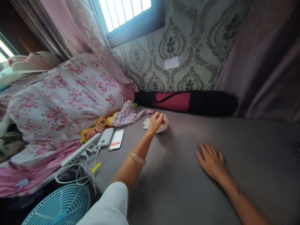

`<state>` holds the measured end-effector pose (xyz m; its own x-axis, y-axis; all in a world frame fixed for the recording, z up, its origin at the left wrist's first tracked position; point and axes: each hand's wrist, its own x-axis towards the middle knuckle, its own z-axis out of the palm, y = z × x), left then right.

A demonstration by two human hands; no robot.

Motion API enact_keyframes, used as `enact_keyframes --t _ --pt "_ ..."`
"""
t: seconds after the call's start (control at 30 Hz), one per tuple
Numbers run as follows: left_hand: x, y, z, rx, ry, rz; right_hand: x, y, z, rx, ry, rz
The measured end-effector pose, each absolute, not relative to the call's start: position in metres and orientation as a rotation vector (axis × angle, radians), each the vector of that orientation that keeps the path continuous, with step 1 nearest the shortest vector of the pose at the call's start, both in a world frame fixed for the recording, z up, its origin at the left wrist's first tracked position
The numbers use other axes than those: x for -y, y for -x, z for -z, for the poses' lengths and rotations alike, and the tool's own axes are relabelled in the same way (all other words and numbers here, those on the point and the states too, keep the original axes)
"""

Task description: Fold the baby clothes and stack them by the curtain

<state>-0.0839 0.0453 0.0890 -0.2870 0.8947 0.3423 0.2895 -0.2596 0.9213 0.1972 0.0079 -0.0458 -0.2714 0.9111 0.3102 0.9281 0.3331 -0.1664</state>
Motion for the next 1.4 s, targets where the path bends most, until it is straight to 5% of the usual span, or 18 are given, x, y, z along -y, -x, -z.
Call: enact_keyframes --t 0.23,0.43,0.67,1.1,1.4 --pt "-0.019 0.002 -0.067 -1.088 -1.191 -1.418 -0.009 -0.200 0.036 2.043 1.386 -0.229" --pt "0.006 -0.035 -0.080 -0.814 -1.203 -1.164 -0.001 -0.188 0.010 1.759 1.161 -0.881" --pt "-0.002 -0.018 -0.065 -1.059 -1.407 -1.227 0.009 -0.189 -0.011 1.327 1.114 -1.491" --pt "-0.005 -0.010 -0.027 -1.266 -2.031 -0.919 0.009 -0.188 -0.010 1.035 0.930 -1.596" --pt "-0.006 -0.001 -0.043 -1.176 -1.804 -1.215 0.013 -0.177 -0.006 1.203 1.056 -1.355"
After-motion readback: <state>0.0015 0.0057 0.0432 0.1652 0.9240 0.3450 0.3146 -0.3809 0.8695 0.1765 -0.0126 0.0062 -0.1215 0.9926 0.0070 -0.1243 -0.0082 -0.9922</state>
